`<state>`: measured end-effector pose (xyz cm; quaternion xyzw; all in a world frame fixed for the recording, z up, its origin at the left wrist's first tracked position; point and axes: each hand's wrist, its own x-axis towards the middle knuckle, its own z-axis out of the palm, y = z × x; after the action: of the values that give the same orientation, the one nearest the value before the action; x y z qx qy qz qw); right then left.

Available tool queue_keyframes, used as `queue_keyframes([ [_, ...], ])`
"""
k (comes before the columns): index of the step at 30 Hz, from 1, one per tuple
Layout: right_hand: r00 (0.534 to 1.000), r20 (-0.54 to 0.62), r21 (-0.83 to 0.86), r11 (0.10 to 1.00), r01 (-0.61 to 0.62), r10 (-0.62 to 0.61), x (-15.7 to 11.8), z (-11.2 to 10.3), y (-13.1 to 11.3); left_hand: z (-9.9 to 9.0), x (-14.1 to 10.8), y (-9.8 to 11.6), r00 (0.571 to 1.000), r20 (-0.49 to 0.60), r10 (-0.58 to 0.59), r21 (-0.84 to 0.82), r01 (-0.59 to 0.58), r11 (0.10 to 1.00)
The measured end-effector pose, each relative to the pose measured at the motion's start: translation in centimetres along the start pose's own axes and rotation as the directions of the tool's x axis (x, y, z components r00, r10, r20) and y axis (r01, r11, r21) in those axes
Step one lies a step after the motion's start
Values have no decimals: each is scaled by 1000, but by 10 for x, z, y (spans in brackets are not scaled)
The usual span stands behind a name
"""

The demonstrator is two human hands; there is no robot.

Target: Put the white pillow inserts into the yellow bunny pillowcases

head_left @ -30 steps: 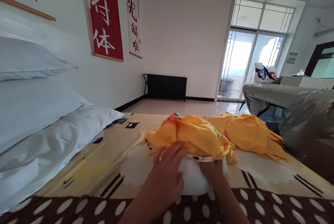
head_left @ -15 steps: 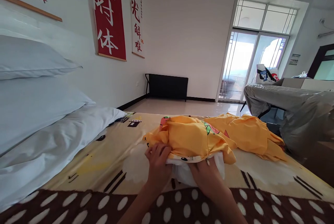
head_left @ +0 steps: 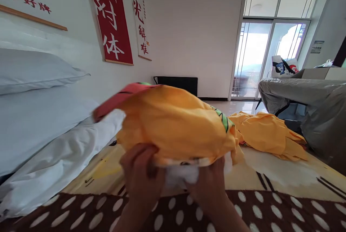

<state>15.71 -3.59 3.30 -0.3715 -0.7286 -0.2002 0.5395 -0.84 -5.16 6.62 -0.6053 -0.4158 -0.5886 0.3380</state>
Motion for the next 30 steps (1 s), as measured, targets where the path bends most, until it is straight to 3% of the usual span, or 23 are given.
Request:
queue_keyframes([
  [2, 991, -63, -12, 992, -123, 122, 13, -5, 28, 14, 3, 6, 993, 54, 102, 10, -102, 995],
  [4, 949, -150, 39, 961, -273, 276, 21, -11, 52, 25, 2, 5, 989, 60, 138, 21, -140, 990],
  [6, 885, -219, 125, 911, -393, 412, 26, -20, 67, 31, -2, -1, 995, 3, 103, 33, -103, 994],
  [9, 811, -287, 226, 859, -460, 510, 31, -35, 76, 37, -10, -15, 998, -56, 39, 17, -38, 999],
  [12, 776, -312, 287, 833, -473, 548, 37, -49, 77, 43, -16, -25, 998, 51, -30, -58, 33, 998],
  [15, 772, -305, 354, 819, -452, 558, 40, -58, 74, 44, -18, -23, 989, 142, -40, -98, 54, 994],
  [20, 782, -273, 363, 813, -456, 560, 35, -63, 62, 35, -16, 1, 986, -48, 160, -77, -163, 984],
  [23, 804, -264, 322, 835, -447, 532, 31, -65, 49, 31, -15, 11, 979, -77, 191, -32, -194, 980],
  [26, 841, -264, 294, 870, -397, 473, 28, -65, 39, 34, -15, 4, 988, -64, 141, 86, -135, 987],
  [30, 843, -230, 275, 864, -422, 486, 26, -56, 40, 40, -17, -24, 997, 63, 50, 230, -64, 971],
])
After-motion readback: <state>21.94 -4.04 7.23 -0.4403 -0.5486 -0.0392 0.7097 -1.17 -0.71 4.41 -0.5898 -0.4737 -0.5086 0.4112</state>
